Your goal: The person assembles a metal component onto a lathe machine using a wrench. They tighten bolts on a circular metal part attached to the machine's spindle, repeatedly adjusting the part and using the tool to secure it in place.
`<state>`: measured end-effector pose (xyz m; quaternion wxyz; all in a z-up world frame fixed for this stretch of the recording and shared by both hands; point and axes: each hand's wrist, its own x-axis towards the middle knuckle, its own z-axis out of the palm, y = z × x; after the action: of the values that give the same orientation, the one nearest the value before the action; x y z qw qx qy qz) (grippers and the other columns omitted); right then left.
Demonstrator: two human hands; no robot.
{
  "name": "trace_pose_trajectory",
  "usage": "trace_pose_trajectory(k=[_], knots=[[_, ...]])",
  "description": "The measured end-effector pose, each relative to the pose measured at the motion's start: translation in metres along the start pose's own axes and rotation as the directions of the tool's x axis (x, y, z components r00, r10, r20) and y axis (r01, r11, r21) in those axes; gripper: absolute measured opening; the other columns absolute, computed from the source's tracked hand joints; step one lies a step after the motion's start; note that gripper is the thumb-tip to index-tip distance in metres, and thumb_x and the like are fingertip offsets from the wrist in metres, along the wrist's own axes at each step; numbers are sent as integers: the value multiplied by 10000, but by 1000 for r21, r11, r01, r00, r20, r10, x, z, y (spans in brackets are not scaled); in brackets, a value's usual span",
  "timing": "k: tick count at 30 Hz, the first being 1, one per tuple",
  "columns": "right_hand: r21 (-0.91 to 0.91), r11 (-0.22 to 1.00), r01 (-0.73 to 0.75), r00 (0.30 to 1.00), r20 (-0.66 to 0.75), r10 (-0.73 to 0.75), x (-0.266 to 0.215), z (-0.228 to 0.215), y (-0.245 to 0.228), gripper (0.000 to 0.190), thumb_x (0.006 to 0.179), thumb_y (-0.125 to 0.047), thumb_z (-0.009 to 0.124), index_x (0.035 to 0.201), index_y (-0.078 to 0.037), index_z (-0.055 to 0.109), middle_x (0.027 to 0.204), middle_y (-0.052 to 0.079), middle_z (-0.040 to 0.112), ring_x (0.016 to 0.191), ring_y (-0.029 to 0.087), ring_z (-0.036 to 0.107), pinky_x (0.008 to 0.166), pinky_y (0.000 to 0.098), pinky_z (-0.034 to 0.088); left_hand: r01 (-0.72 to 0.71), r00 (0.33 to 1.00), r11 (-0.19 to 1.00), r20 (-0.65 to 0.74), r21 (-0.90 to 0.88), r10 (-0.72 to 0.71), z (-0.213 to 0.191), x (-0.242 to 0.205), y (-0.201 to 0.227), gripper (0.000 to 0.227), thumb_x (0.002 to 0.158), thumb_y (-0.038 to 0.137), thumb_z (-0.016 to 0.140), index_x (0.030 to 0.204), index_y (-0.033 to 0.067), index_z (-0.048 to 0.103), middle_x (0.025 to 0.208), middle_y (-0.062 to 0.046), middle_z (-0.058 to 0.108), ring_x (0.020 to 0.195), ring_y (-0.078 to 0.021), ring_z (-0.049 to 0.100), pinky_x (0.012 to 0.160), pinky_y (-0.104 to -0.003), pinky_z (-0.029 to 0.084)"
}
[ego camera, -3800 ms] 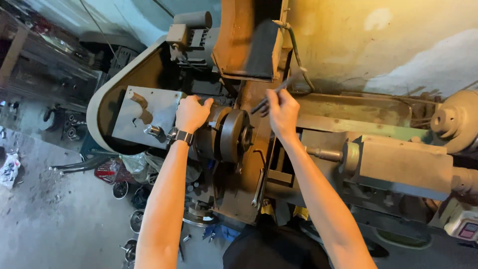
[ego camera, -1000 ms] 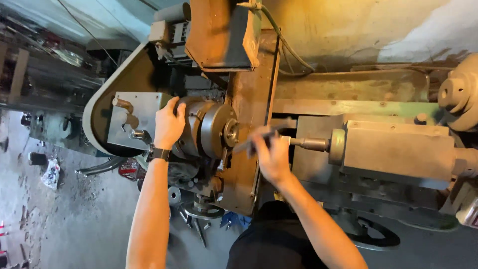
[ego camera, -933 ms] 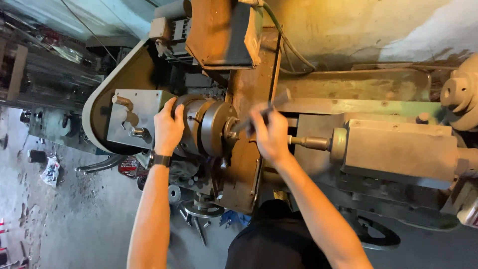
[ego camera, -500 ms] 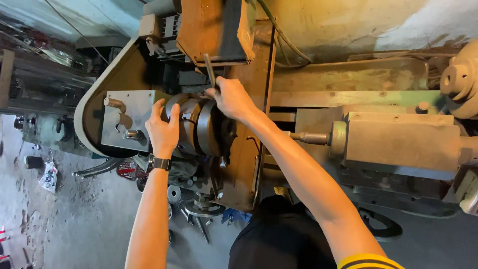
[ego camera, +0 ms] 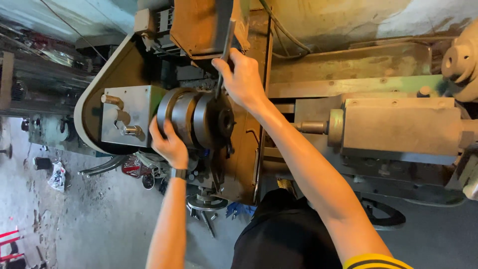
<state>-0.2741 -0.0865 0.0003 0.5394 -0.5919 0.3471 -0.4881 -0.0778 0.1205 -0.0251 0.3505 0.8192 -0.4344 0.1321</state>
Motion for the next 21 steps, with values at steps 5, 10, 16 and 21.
trace_pose_trajectory(k=[5, 10, 16, 21], knots=[[49, 997, -67, 997, -44, 69, -7, -21, 7, 230, 969, -188, 709, 909, 19, 631, 632, 110, 648, 543, 165, 658, 512, 353, 502, 148, 973, 989, -179, -9, -147, 19, -111, -68, 433, 1117, 140, 547, 1454, -115, 452, 1419, -359, 560, 1285, -511, 554, 1077, -479, 424], [78, 996, -33, 998, -58, 38, -12, -34, 7, 221, 1000, -172, 696, 908, 11, 612, 639, 66, 604, 557, 144, 585, 545, 335, 489, 327, 921, 945, 225, 0, -319, 9, -155, -65, 432, 981, 81, 615, 1391, -22, 524, 1307, -254, 678, 1237, -396, 654, 1083, -422, 493], [87, 996, -26, 992, -120, 36, -12, -37, 2, 198, 1009, -170, 694, 923, -1, 638, 661, 37, 599, 584, 103, 554, 542, 296, 477, -133, 984, 965, -146, -224, 102, -26, -21, 24, 464, 1078, 46, 595, 1511, 12, 431, 1540, -173, 440, 1377, -300, 517, 1123, -432, 486], [346, 938, -39, 974, -197, 113, -54, -44, -27, 152, 1045, -147, 649, 965, -18, 638, 766, 6, 620, 620, 81, 574, 546, 262, 473, -216, 923, 973, 307, -83, 231, -2, 91, 22, 337, 1037, 147, 642, 1332, -12, 604, 1243, -235, 673, 1158, -386, 658, 1000, -439, 522]])
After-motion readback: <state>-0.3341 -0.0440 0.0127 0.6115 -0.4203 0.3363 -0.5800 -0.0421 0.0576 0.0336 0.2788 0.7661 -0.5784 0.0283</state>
